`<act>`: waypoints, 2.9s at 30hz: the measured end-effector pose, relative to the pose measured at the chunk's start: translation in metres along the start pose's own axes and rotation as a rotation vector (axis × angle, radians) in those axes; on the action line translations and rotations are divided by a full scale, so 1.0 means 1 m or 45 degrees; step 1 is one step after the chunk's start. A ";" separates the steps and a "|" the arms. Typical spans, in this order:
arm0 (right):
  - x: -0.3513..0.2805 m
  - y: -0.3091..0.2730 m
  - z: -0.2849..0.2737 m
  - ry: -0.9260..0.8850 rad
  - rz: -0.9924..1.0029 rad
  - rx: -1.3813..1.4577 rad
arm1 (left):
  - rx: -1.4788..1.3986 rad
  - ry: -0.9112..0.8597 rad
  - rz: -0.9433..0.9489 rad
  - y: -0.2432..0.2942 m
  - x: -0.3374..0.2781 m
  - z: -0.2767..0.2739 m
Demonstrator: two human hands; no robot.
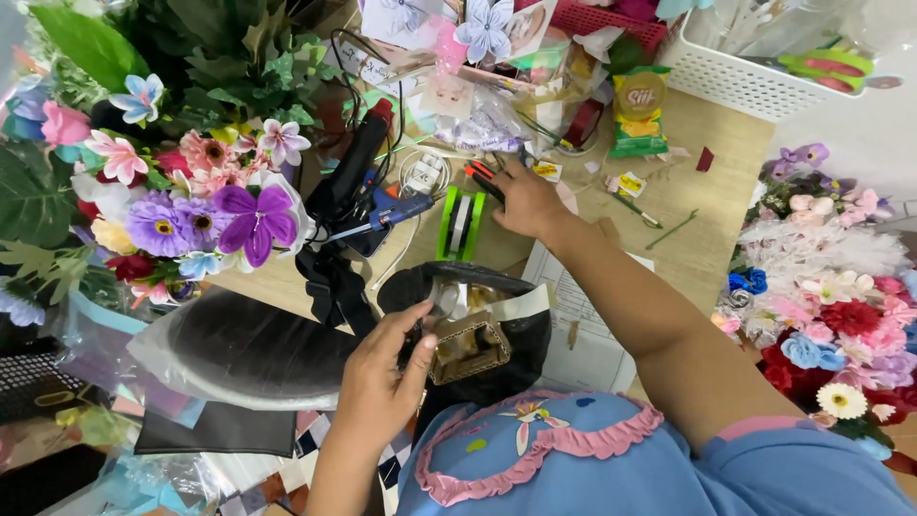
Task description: The person empties a plastic container into a black trash bag, then moves to a table to sort through various craft supplies. They handle items like plastic straws, ribbons, and small decorative pieces, placing them into baskets and containers on the table.
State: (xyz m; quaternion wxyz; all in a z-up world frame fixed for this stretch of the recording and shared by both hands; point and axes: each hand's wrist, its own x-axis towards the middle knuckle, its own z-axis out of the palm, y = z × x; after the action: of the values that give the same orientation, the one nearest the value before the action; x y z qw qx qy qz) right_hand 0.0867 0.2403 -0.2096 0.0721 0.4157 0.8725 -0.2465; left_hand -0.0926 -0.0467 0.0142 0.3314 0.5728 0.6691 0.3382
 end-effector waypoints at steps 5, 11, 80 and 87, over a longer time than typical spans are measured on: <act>-0.050 0.024 -0.026 0.152 0.022 0.556 | 0.104 -0.111 -0.018 -0.006 0.011 0.002; -0.144 0.046 -0.064 0.368 0.196 1.165 | 0.442 -0.026 0.158 -0.006 0.030 0.017; -0.287 0.148 -0.185 0.505 -0.257 0.799 | -0.938 -0.815 -0.184 0.105 0.155 0.249; -0.201 0.256 -0.137 1.470 0.102 1.194 | -0.952 -0.541 -0.176 0.095 0.172 0.231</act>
State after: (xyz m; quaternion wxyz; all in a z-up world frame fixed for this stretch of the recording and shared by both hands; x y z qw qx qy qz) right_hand 0.4217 0.3050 -0.1194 -0.5739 0.4975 0.5591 -0.3325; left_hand 0.1298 0.1517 -0.0439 0.6684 0.4241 0.4542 0.4088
